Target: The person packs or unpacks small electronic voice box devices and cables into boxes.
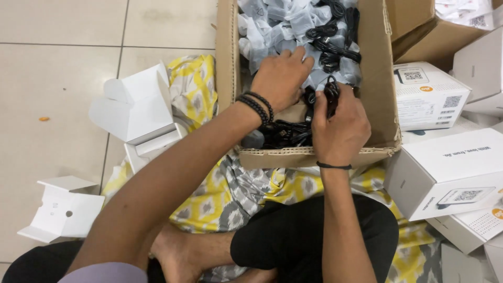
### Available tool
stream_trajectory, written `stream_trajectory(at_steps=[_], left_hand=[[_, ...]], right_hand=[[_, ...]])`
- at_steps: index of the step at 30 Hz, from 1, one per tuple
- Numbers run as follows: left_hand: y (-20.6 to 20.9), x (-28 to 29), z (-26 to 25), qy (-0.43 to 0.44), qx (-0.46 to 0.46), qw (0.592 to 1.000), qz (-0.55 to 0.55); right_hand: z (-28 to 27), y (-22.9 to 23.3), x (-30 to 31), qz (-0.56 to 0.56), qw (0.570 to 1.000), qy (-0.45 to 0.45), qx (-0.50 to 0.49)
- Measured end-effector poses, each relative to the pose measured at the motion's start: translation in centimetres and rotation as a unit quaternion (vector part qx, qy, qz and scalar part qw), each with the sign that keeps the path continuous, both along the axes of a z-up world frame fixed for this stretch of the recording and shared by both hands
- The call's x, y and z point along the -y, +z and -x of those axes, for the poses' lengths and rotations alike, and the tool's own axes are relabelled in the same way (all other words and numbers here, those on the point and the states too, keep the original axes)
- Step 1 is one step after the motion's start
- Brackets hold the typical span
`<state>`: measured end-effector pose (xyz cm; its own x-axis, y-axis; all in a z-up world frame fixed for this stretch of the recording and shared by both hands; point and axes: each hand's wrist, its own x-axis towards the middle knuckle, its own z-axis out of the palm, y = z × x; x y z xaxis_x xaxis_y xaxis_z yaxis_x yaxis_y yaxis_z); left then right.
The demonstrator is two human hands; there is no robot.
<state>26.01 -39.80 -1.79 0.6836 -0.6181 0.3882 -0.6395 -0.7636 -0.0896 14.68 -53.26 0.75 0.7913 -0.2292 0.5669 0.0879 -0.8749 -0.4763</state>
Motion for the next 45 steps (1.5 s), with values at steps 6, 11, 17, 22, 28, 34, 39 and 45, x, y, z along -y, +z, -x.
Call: stream_trajectory(at_steps=[6,11,17,22,28,34,39,45], left_hand=[[6.9,-11.1,10.6,0.076,-0.368,0.795,0.477],[5.2,-22.8,21.0,0.114,-0.459,0.439,0.764],[0.6,-30.7,28.3,0.165,-0.404,0.34,0.833],[-3.9,-31.7,29.2,0.143,-0.372,0.311,0.863],[-2.4,-30.8,28.4,0.118,-0.378,0.332,0.856],[-3.1,-30.9,29.2,0.148,-0.369,0.308,0.864],[-2.3,-30.4,29.6,0.211,-0.323,0.368,0.846],[-2.8,-28.3,30.6,0.221,-0.298,0.493,0.787]], right_hand=[[1.2,0.1,0.0,0.017,1.0,0.006,0.004],[2.9,0.7,-2.1,0.054,0.997,0.055,0.0],[7.5,3.9,-11.0,0.074,0.978,0.183,0.068],[9.2,2.9,-20.0,0.16,0.92,0.357,-0.001],[7.1,-2.8,-26.3,0.238,0.883,0.401,-0.063],[6.7,-3.0,-29.0,0.222,0.871,0.425,-0.102],[11.8,-2.5,-28.7,-0.053,0.894,0.4,-0.197],[16.9,-6.4,-27.8,-0.444,0.721,0.393,-0.358]])
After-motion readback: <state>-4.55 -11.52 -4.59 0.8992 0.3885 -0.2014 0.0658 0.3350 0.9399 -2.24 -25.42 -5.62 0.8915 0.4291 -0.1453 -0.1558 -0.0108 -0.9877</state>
